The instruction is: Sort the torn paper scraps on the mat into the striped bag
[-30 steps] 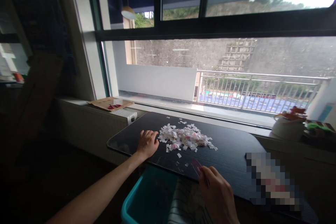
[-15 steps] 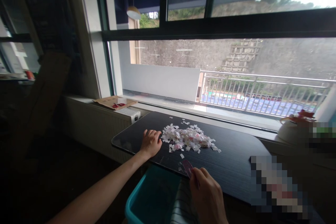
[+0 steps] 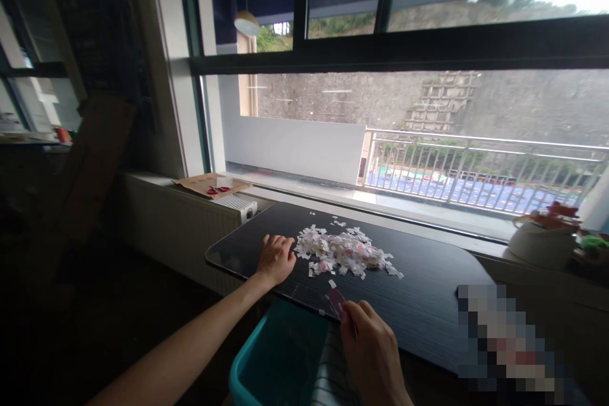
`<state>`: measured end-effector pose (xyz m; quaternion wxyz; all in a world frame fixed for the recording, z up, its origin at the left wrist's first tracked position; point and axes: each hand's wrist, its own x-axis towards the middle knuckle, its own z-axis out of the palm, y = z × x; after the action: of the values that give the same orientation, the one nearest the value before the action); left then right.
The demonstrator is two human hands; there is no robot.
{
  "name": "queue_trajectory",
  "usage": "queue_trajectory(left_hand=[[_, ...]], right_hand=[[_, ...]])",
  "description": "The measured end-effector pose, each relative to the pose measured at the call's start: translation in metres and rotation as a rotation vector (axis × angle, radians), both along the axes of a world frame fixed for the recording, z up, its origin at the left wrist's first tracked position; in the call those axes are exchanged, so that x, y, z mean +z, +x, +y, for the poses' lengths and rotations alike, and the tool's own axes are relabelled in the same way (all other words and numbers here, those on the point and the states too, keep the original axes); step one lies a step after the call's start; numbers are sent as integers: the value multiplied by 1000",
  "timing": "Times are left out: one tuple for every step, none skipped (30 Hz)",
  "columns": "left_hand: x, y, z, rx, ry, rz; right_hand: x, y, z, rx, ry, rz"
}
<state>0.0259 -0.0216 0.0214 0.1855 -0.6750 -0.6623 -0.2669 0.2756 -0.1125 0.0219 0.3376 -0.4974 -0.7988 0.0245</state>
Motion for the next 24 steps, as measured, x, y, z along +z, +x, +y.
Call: queue_trajectory(left_hand=[[0,0,0,0,-1,-2],[0,0,0,0,-4,-6],[0,0,0,-2,-8,-10],[1,0,0,-4,-13,-15],[1,0,0,-5,-17,-19],[1,0,0,-6,-19,-20],[2,0,0,-7,-22,-21],[2,1,-1,-8,-24,-20],[2,1,-1,-7,-24,-18],[3,1,-2,-5,-24,-15],[3,1,-2,-3,-23,-13],[3,1,-2,-1,-22,-13],[3,1,-3,-1,-22,-14],[4,1,-3,0,-23,-16],[4,1,-3,-1,-25,-19],[4,1,-3,-3,-29,-21],[3,1,-3,-5,-31,-23],[3,1,-3,-5,-31,-22],[3,1,-3,-5,-30,-21],[3,1,-2,-6,-27,-20],[2,1,-2,-6,-24,-18],[2,1,-2,-3,-20,-17],[2,1,-2,1,-17,-14],[2,1,-2,4,-15,-10]], right_hand=[[0,-2,0,31,-6,0],[0,-4,-1,63,-10,5],[-1,-5,-2,91,-13,13],[-1,-5,-2,107,-11,24],[-2,-4,-2,111,-3,35],[-3,-2,-3,103,13,46],[-4,0,-3,87,32,52],[-4,3,-4,67,48,53],[-5,4,-6,52,59,50],[-5,5,-8,46,61,46],[-5,4,-11,51,52,41],[-5,3,-14,67,33,35],[-4,1,-17,91,11,30],[-2,-1,-18,117,-9,28],[0,-2,-18,140,-21,31],[2,-2,-16,151,-21,37],[5,-1,-11,144,-9,44],[8,2,-5,128,18,53],[11,5,3,86,47,46],[15,9,11,38,81,27],[18,13,20,50,117,-5],[21,17,28,51,142,-27],[23,19,36,70,147,-60],[24,21,42,91,150,-87]])
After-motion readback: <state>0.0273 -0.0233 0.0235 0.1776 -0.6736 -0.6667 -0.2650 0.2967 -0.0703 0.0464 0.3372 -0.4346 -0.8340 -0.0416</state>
